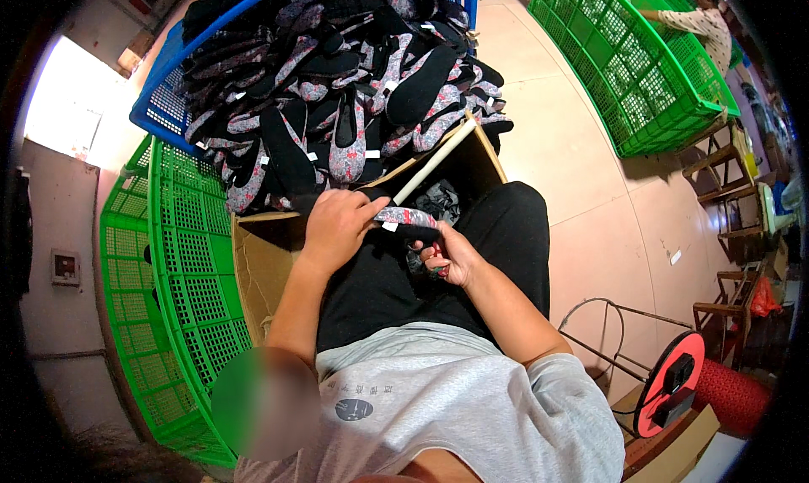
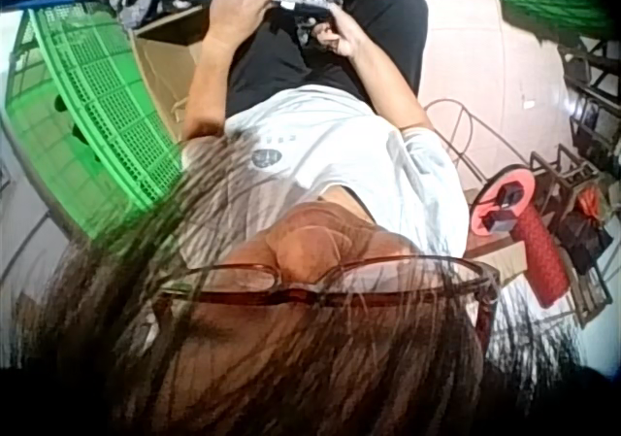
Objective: The person sits on the floor and assembles floral-patterned slippers by hand. They pick up a slipper upper and a black sole, align the parts, and press them together to attach them. The person handles the slippers one at a time, inspecting the fit and pressing the edges to secure the bond.
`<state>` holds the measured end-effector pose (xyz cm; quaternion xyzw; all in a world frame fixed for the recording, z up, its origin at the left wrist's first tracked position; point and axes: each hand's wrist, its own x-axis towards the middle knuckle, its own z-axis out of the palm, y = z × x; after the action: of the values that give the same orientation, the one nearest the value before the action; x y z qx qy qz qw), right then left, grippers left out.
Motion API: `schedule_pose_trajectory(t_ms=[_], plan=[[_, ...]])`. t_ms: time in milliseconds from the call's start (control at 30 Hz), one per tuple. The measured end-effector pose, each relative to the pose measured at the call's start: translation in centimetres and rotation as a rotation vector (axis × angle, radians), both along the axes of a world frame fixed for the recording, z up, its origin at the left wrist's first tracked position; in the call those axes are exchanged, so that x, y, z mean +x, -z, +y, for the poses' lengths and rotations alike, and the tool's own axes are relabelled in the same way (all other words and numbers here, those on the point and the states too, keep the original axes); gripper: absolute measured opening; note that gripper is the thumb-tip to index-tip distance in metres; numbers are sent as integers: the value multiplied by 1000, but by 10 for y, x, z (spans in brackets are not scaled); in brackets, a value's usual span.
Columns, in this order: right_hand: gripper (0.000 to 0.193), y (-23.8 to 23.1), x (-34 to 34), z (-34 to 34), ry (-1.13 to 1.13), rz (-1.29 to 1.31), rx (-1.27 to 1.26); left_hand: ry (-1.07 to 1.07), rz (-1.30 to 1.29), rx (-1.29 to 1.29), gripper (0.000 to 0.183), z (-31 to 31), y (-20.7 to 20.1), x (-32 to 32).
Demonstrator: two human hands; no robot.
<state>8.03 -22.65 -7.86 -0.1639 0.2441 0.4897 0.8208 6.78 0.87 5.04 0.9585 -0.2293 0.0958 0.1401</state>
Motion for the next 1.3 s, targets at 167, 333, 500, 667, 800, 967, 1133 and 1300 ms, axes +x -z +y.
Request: schedule_pose_trajectory(t_ms=[167, 333, 500, 667, 800, 967, 1133, 1300], plan=[[37, -16, -6, 10, 30, -407, -507, -187, 99, 55, 32, -4, -13, -27], [36, 4, -14, 17, 248, -1061, -976, -313, 230, -20, 31, -4, -5, -28], [33, 3, -14, 11, 288, -1140, -995, -334, 246, -24, 31, -7, -1, -26], [33, -26, -19, 16, 156, -1298, -1035, -334, 232, 41, 31, -14, -5, -30], [36, -28, -21, 21, 138, -1350, -1109, -321, 221, 36, 32, -17, -4, -32], [34, -34, -21, 23, 130, -1349, -1124, -321, 212, 37, 32, -16, -2, -33], [35, -30, -23, 26, 174, -1356, -1091, -316, 202, 44, 31, -17, -3, -32], [35, -31, -23, 28, 162, -1337, -1096, -313, 197, 54, 31, -18, -3, -33]])
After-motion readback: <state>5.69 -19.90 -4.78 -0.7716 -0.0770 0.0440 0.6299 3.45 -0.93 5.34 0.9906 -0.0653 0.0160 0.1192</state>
